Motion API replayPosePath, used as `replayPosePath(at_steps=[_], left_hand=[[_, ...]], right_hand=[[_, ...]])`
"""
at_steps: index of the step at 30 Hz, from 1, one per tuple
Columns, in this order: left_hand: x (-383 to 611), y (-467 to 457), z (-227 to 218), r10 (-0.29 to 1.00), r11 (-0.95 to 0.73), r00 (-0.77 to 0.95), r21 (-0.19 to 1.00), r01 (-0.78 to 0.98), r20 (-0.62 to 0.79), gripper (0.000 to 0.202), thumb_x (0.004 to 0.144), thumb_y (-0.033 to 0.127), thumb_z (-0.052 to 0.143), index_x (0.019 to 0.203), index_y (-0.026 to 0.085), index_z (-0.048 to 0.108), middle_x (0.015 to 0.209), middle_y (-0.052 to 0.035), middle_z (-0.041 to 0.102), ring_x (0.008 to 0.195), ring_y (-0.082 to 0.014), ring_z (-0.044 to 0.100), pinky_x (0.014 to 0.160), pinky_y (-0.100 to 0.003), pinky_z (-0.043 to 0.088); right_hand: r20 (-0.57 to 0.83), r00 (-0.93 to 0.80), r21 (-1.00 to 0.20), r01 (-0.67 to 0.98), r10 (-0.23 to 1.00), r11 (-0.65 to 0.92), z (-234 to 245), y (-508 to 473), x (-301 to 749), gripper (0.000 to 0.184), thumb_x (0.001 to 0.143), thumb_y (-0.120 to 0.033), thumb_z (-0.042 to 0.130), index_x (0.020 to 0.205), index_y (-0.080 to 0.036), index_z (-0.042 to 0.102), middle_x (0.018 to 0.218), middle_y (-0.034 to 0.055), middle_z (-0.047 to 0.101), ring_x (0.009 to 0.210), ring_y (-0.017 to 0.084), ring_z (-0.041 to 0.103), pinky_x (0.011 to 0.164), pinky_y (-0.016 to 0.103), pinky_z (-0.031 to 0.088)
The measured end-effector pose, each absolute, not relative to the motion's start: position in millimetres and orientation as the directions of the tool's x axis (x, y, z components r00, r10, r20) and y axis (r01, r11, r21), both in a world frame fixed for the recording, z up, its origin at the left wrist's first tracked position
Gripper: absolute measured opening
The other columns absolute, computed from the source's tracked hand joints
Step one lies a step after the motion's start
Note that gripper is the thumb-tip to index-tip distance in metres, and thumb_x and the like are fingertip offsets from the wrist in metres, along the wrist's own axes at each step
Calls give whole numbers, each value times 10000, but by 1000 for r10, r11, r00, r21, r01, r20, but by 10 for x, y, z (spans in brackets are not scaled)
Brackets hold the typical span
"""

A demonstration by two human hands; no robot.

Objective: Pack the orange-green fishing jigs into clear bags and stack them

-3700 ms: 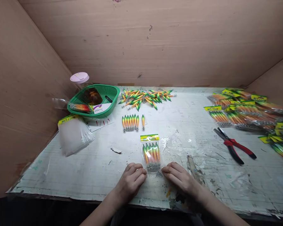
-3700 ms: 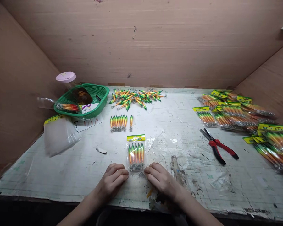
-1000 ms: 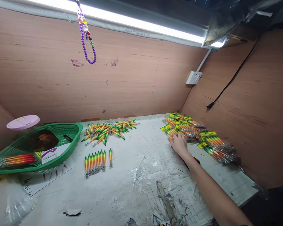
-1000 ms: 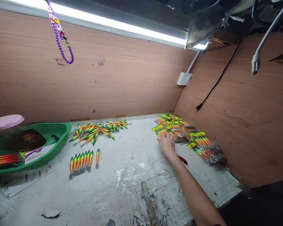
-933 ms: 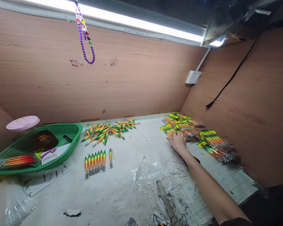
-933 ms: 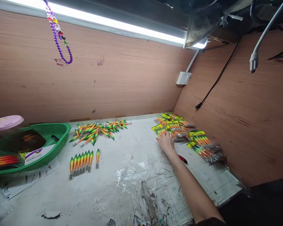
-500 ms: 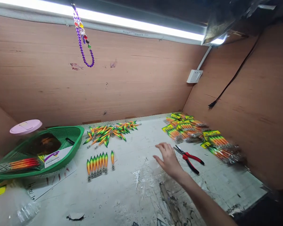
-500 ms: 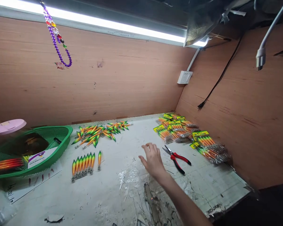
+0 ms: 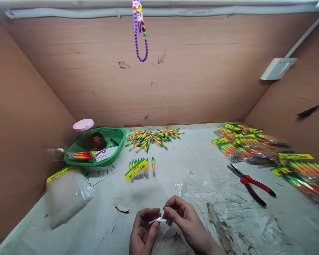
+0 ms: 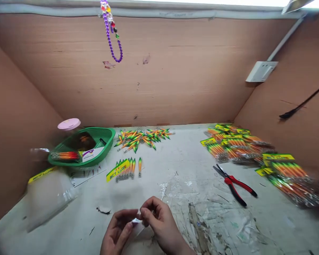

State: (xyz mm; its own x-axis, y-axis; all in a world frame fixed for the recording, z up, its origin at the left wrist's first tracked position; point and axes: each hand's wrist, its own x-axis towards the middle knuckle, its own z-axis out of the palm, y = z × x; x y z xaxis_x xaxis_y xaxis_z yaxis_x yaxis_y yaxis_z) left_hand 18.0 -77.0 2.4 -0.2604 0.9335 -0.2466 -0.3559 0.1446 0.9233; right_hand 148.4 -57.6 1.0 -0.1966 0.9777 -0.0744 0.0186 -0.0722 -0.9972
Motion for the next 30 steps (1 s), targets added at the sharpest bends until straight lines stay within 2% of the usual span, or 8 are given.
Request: replayPosePath(at_steps=[4,9,12,15,19,23,26,30], left_hand=[[-77,-636,87,848,294,-235,792,-535,-474,486,487,364,931,849,155,685,789,-57,759,700,-179,715,612,-232,560],[-301,-468,142,776,255,-323,737,-626,-542,503,410,227,956,809,144,660,735,-25,747,676,-147,714,604,-197,558],[-302,-425,151,792,252,-300,732,-633,-532,496,468,207,941,872,153,658,728,-12,741,672,-144,717,607,-200,557],[-288,-396,151,809,262,-262,722,-641,-527,465,541,232,917,927,159,668,786,-31,756,690,-162,726,607,-222,561],[-281,-360,131,803,299,-209,680,-669,-559,367,583,291,897,847,126,701,804,-71,768,707,-180,732,607,-233,563],[-235,-347,133,805,328,-153,645,-690,-573,368,558,323,907,796,112,722,770,-80,770,707,-184,732,582,-216,547],[-191,-359,154,805,363,-106,626,-690,-584,368,562,347,903,794,119,729,777,-84,773,732,-196,736,583,-221,544],[-169,-396,175,822,400,-44,631,-665,-568,348,599,336,888,829,122,737,852,-105,778,775,-216,740,622,-248,563]], right_hand=[[-20,-340,-985,167,940,40,-30,-175,1499,464,910,-592,503,805,-155,619,694,20,659,611,130,612,594,276,514],[133,-263,-856,456,956,244,-207,624,1463,257,930,-378,590,1068,-164,622,1107,61,642,971,187,627,858,406,522],[190,-314,-769,542,930,340,-249,858,1440,252,931,-355,594,1101,-172,621,1163,64,629,1020,199,617,886,423,516],[246,-353,-721,555,903,414,-153,760,1493,204,932,-347,581,1016,-167,628,1048,58,640,949,189,614,845,405,517],[316,-404,-727,478,858,493,232,220,1752,140,931,-298,535,995,-195,605,876,59,616,806,180,577,735,348,515],[242,-671,-783,292,701,550,620,-356,1981,145,899,-217,578,1039,-254,590,878,27,636,814,159,601,712,277,520],[180,-730,-704,372,660,604,675,-558,1988,236,836,-95,576,1019,-244,569,878,36,632,833,176,598,707,291,521],[290,-686,-559,445,668,700,546,-563,1906,290,801,-55,535,1038,-221,557,907,62,632,823,191,570,672,308,515]])
